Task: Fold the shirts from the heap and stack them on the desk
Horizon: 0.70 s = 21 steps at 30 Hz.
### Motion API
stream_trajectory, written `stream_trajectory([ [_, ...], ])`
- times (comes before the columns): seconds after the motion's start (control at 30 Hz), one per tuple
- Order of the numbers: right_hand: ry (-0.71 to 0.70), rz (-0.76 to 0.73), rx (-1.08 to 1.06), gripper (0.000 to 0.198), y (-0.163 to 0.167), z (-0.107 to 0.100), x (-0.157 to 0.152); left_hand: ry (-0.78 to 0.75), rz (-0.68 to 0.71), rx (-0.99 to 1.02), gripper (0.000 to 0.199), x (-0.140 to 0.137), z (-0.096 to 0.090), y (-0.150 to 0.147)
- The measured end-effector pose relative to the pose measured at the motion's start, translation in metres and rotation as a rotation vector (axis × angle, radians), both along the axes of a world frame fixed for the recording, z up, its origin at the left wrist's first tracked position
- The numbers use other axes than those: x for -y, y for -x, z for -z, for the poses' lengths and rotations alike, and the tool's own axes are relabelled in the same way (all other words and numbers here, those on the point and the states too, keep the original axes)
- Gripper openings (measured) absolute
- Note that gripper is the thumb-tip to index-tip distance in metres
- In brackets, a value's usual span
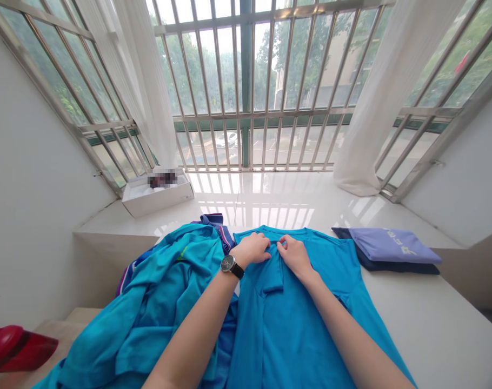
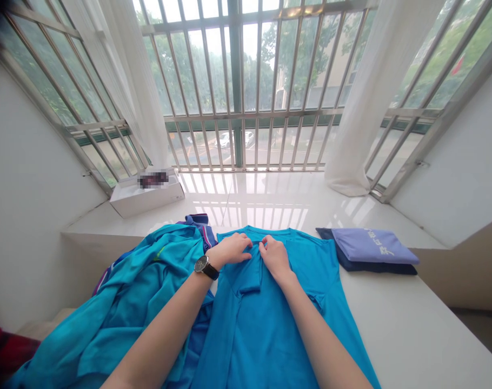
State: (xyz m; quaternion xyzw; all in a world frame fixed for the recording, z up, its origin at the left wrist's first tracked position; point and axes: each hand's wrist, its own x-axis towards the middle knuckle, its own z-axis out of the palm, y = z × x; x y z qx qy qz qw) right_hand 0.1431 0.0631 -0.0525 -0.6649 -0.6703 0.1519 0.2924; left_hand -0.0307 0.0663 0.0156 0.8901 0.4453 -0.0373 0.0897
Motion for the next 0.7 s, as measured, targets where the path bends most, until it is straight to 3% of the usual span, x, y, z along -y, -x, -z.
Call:
stream_trajectory([
  [0.3,0.004,0.015,-0.061,0.019,0.001,-0.001,0.004,0.012,-0.030,-0.084,0.041,0.019,-0.009,-0.012],
  [0.53,0.158,-0.020,-0.223,0.015,-0.003,-0.017,0.014,0.024,-0.013,0.003,0.050,0.013,0.010,0.003],
  [0.7,0.296,-0.027,-0.324,0.008,-0.010,-0.029,0.056,0.031,0.074,0.106,0.040,0.005,0.026,0.023],
])
